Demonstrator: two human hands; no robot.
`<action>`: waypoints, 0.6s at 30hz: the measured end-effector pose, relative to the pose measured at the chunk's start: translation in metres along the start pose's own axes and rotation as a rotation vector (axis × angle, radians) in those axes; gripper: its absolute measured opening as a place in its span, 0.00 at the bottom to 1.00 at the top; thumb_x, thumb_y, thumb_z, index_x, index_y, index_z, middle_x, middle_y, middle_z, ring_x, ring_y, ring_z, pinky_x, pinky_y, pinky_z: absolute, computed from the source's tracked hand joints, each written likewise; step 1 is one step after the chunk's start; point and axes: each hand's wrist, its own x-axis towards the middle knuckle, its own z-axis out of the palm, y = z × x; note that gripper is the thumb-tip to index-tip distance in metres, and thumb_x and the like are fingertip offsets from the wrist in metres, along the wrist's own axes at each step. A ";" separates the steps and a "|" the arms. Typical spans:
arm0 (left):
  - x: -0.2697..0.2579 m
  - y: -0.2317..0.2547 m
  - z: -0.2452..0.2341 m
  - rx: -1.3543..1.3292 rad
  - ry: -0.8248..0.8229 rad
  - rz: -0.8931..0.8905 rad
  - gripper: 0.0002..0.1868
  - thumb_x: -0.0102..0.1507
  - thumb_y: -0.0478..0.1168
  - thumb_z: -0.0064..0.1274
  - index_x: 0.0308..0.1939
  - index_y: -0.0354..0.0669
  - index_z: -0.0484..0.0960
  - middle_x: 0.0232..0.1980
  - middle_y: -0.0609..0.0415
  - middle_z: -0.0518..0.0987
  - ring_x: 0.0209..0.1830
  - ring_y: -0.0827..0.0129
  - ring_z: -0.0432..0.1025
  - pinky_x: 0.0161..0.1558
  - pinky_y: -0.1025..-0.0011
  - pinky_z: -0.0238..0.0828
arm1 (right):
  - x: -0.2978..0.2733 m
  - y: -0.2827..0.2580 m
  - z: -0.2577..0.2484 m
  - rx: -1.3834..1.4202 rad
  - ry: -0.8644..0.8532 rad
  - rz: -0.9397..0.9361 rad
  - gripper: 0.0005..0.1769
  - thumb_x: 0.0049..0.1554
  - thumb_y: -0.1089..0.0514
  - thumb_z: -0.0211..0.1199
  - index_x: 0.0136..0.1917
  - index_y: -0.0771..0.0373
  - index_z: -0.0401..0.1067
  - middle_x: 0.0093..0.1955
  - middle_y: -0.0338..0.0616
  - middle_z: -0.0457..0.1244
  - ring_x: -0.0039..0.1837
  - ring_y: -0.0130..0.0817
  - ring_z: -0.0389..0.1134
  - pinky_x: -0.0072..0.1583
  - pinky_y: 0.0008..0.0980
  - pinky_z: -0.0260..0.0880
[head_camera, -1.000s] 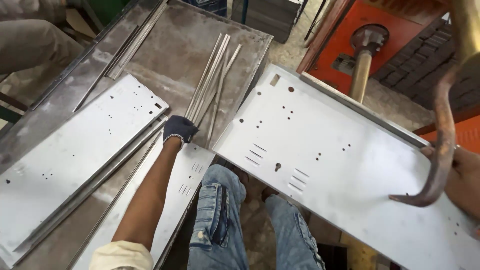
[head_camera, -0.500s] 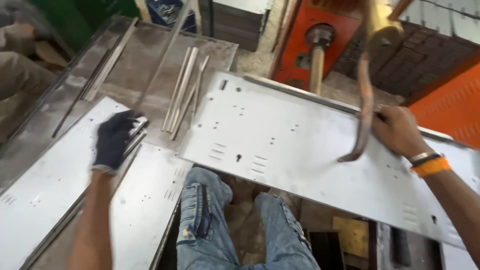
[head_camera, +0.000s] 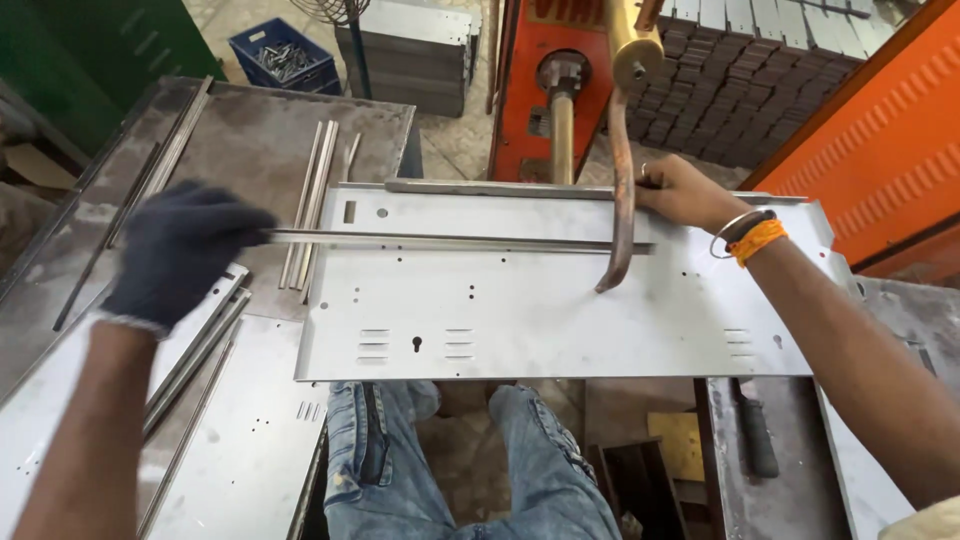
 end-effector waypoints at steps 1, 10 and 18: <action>0.013 0.012 0.009 -0.017 0.012 0.068 0.04 0.65 0.42 0.60 0.41 0.52 0.89 0.42 0.56 0.85 0.40 0.65 0.78 0.43 0.67 0.75 | 0.003 0.005 -0.001 0.070 -0.026 -0.045 0.13 0.60 0.54 0.63 0.49 0.66 0.80 0.32 0.39 0.66 0.34 0.26 0.59 0.39 0.34 0.61; 0.094 0.107 0.092 0.048 0.112 0.248 0.06 0.63 0.43 0.62 0.37 0.48 0.82 0.36 0.52 0.80 0.38 0.57 0.77 0.41 0.58 0.73 | -0.003 0.006 -0.012 0.088 -0.108 -0.097 0.13 0.59 0.53 0.67 0.49 0.67 0.79 0.35 0.38 0.67 0.37 0.28 0.61 0.42 0.34 0.62; 0.102 0.067 0.061 0.135 0.204 0.139 0.21 0.49 0.53 0.67 0.40 0.47 0.86 0.36 0.49 0.82 0.37 0.54 0.78 0.41 0.57 0.73 | -0.027 -0.010 0.007 -0.011 0.126 -0.178 0.13 0.61 0.56 0.63 0.56 0.65 0.78 0.39 0.48 0.70 0.39 0.36 0.67 0.46 0.38 0.69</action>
